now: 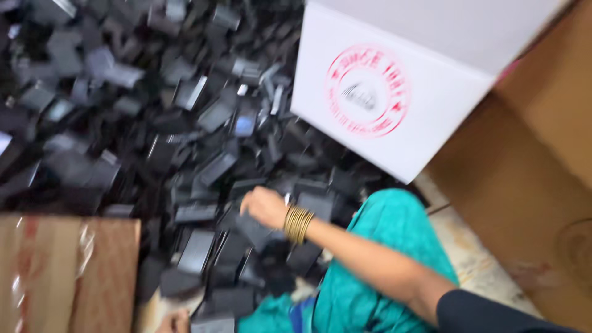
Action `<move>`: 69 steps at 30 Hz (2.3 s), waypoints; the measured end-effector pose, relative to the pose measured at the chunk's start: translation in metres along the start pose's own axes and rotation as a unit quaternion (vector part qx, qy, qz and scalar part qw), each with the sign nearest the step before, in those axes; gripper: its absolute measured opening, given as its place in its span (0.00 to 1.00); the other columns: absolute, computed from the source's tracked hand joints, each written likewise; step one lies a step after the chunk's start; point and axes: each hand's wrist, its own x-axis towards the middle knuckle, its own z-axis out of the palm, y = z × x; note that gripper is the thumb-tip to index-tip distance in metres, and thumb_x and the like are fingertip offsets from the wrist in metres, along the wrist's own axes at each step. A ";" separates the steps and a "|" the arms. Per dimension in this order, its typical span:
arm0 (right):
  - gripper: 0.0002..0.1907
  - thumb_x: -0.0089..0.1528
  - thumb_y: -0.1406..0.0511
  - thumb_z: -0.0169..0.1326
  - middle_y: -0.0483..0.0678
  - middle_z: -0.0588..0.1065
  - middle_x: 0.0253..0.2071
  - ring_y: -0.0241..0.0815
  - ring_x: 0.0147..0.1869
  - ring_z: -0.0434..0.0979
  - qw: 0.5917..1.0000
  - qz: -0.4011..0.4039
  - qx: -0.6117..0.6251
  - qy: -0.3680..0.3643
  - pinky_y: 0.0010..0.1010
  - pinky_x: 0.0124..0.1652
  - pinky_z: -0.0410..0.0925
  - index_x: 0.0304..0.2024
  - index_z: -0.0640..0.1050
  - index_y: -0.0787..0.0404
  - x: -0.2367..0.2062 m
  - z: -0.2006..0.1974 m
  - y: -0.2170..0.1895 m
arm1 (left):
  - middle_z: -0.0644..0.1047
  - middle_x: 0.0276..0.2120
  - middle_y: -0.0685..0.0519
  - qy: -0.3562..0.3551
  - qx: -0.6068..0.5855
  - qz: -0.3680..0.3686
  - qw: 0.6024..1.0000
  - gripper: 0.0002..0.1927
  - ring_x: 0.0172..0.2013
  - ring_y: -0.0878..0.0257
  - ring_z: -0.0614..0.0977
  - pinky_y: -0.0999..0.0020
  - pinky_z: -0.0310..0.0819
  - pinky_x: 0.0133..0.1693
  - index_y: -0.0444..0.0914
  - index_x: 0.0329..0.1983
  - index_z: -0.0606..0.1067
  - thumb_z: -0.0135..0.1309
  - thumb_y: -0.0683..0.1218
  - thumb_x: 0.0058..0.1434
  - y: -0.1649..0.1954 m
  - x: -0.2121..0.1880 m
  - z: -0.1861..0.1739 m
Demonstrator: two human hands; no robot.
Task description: The person sits on the floor and repeatedly picks up small black plastic parts from a pile, opens and closes them, then places them into a cardboard box. The task continues with the same repetitive motion throughout the clip.
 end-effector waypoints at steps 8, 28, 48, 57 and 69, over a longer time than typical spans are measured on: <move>0.32 0.53 0.52 0.65 0.57 0.67 0.52 0.57 0.55 0.70 0.955 0.120 -0.267 -0.045 0.45 0.47 0.68 0.52 0.70 0.61 -0.034 -0.005 -0.042 | 0.70 0.24 0.49 0.119 0.039 0.177 0.976 0.14 0.24 0.49 0.74 0.52 0.72 0.31 0.49 0.19 0.75 0.64 0.58 0.32 0.026 -0.015 0.081; 0.21 0.56 0.68 0.59 0.49 0.66 0.51 0.39 0.56 0.66 0.936 0.071 0.345 -0.018 0.32 0.55 0.66 0.49 0.66 0.60 -0.046 -0.013 -0.027 | 0.75 0.45 0.47 0.029 -0.621 -0.261 0.738 0.32 0.42 0.56 0.80 0.56 0.77 0.48 0.32 0.62 0.66 0.47 0.64 0.72 0.161 0.029 -0.022; 0.41 0.57 0.58 0.67 0.54 0.71 0.59 0.47 0.60 0.79 0.957 0.095 0.237 -0.137 0.39 0.56 0.75 0.71 0.66 0.53 -0.061 -0.007 -0.106 | 0.69 0.65 0.43 0.078 -0.656 -0.171 0.731 0.33 0.61 0.52 0.75 0.58 0.72 0.61 0.38 0.77 0.54 0.34 0.62 0.78 0.170 0.011 0.054; 0.50 0.54 0.59 0.68 0.56 0.63 0.63 0.53 0.63 0.72 0.926 0.090 0.333 -0.151 0.42 0.56 0.70 0.71 0.54 0.56 -0.063 0.005 -0.103 | 0.66 0.69 0.47 0.078 -0.658 -0.242 0.709 0.36 0.66 0.57 0.71 0.60 0.65 0.67 0.35 0.75 0.58 0.34 0.64 0.76 0.168 0.002 0.049; 0.22 0.56 0.57 0.64 0.54 0.79 0.45 0.56 0.51 0.79 0.978 -0.079 0.106 -0.159 0.44 0.50 0.71 0.49 0.78 0.62 -0.079 0.013 -0.105 | 0.63 0.19 0.48 0.309 -0.083 -0.101 0.942 0.19 0.21 0.60 0.64 0.59 0.53 0.27 0.31 0.22 0.66 0.48 0.44 0.68 0.167 0.012 0.005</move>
